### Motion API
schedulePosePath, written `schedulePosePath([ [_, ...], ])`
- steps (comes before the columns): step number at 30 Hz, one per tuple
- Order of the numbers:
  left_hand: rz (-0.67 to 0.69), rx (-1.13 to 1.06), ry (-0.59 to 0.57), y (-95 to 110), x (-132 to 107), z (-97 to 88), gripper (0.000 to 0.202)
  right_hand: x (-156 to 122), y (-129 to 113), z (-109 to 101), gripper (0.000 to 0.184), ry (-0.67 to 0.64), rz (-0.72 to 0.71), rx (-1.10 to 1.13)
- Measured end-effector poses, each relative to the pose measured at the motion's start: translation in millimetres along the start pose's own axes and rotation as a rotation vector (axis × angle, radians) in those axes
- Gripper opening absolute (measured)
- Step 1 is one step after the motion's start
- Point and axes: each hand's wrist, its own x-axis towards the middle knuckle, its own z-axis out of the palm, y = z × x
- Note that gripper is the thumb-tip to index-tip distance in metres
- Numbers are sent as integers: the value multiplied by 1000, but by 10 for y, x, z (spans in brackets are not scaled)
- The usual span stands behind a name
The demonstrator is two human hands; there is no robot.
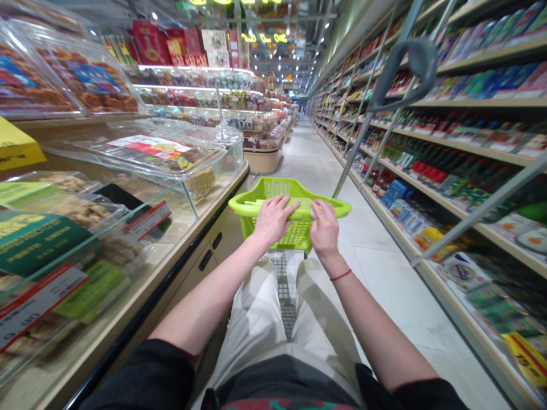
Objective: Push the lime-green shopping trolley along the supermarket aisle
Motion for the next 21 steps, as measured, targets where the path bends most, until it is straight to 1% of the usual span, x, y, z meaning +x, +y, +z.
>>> schedulePosePath([
  [3, 0, 4, -2, 5, 1, 3, 59, 28, -283, 83, 56, -61, -54, -22],
  [5, 1, 7, -3, 8, 3, 4, 58, 52, -349, 85, 56, -93, -108, -47],
  [7, 5, 8, -5, 9, 4, 1, 58, 71, -301, 48, 56, -119, -158, -62],
  [9, 7, 2, -9, 6, 3, -4, 58, 89, -153, -21, 55, -128, -165, -63],
  [13, -4, -23, -22, -1, 5, -13, 60, 131, 261, -210, 51, -104, -72, -72],
  [15, -7, -31, -26, 2, 10, -14, 61, 146, 400, -279, 47, -79, -18, -78],
  [17, -9, -31, -27, 9, 18, -9, 61, 150, 421, -290, 45, -50, 23, -75],
  [18, -9, -27, -26, 13, 22, -6, 60, 147, 382, -269, 45, -40, 34, -68],
  [21, -3, -6, -21, 20, 28, 10, 59, 134, 110, -128, 47, -58, 17, -29],
])
